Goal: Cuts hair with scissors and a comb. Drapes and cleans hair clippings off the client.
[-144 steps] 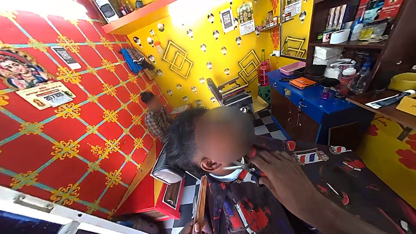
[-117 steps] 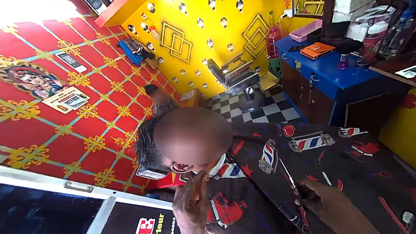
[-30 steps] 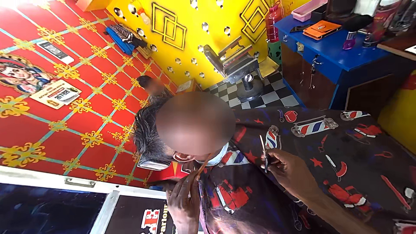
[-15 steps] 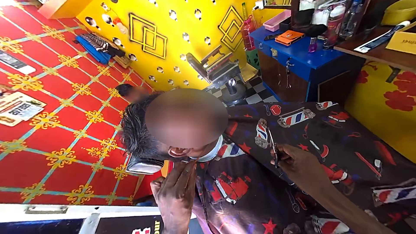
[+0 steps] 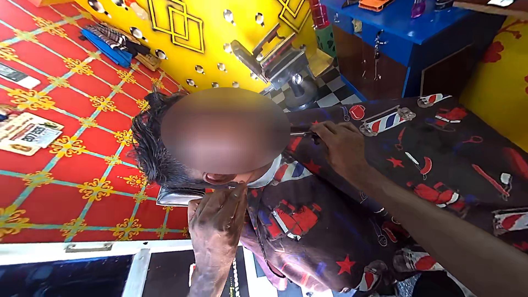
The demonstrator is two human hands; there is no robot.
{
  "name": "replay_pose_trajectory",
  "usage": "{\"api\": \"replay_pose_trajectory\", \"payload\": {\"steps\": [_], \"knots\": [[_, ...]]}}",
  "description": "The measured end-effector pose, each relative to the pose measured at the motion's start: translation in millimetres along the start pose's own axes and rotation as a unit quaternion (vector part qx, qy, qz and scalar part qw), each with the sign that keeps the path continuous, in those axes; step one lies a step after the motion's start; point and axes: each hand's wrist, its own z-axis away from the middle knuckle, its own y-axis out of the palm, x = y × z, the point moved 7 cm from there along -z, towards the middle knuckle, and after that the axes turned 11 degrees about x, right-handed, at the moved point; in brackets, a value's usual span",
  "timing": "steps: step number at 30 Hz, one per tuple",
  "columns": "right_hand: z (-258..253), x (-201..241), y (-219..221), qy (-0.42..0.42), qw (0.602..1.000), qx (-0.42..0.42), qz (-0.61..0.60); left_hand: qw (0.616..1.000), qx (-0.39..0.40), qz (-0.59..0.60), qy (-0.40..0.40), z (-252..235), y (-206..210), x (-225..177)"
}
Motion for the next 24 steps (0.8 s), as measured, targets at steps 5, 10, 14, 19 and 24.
{"api": "replay_pose_trajectory", "payload": {"steps": [5,10,14,19,24], "knots": [[-10.9,-2.3,14.3,-0.037,0.997,-0.03,0.055,1.0,0.013,0.008,0.0,1.2,2.1,4.0],[-14.8,9.1,20.6,-0.082,0.99,-0.057,0.098,1.0,0.018,0.015,-0.006,-0.2,1.4,8.5],[-21.3,17.9,27.3,-0.104,0.986,-0.068,0.107,1.0,0.015,0.021,-0.005,-2.2,0.0,9.9],[-23.2,24.7,36.0,-0.126,0.981,-0.105,0.1,0.999,0.012,0.033,-0.01,-4.1,-0.7,12.9],[-24.1,31.1,37.2,-0.14,0.976,-0.132,0.102,0.999,0.01,0.03,-0.006,-6.8,-0.2,13.5]]}}
